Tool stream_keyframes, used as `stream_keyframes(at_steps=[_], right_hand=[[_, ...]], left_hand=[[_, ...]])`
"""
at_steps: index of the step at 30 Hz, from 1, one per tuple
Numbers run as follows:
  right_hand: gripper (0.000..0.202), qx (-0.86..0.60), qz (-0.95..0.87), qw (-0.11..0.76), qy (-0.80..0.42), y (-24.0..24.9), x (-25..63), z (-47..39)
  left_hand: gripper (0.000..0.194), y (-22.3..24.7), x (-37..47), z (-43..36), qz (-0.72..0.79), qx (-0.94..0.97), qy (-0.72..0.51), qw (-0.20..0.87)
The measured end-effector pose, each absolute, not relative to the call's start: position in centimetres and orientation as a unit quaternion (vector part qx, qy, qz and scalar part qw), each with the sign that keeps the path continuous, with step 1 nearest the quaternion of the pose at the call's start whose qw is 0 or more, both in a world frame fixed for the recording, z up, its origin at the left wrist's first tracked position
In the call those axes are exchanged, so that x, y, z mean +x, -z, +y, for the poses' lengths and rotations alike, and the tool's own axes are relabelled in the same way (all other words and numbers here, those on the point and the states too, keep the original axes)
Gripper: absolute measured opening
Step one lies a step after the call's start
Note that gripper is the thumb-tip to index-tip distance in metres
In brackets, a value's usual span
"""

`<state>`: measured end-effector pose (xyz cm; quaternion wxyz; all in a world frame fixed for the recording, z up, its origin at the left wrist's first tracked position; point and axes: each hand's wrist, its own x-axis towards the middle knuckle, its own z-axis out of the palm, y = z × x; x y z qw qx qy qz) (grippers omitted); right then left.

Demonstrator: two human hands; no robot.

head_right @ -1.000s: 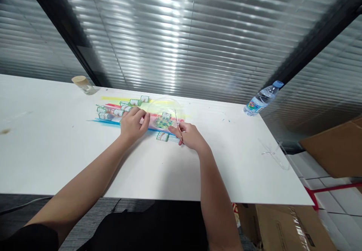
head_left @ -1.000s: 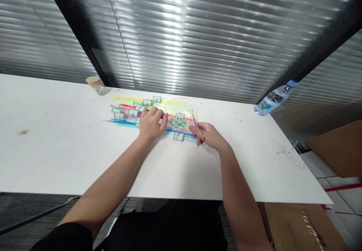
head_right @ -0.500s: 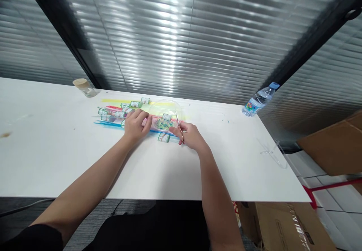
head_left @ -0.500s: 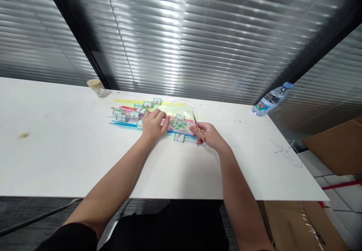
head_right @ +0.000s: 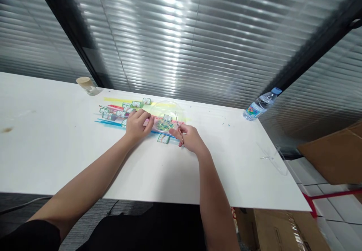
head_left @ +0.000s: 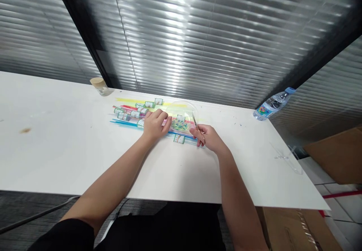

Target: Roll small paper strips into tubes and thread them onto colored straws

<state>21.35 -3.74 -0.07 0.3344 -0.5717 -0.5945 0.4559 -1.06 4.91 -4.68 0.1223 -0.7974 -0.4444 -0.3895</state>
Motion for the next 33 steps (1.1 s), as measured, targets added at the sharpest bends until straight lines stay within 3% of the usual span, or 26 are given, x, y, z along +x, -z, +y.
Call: stream_keyframes(at_steps=[33], right_hand=[[0.056,-0.55,-0.559,0.365,-0.502,0.29,21.07,-3.17]], left_hand=[[0.024,3.98,-0.88,4.36,-0.427,-0.808,0.387,0.12]])
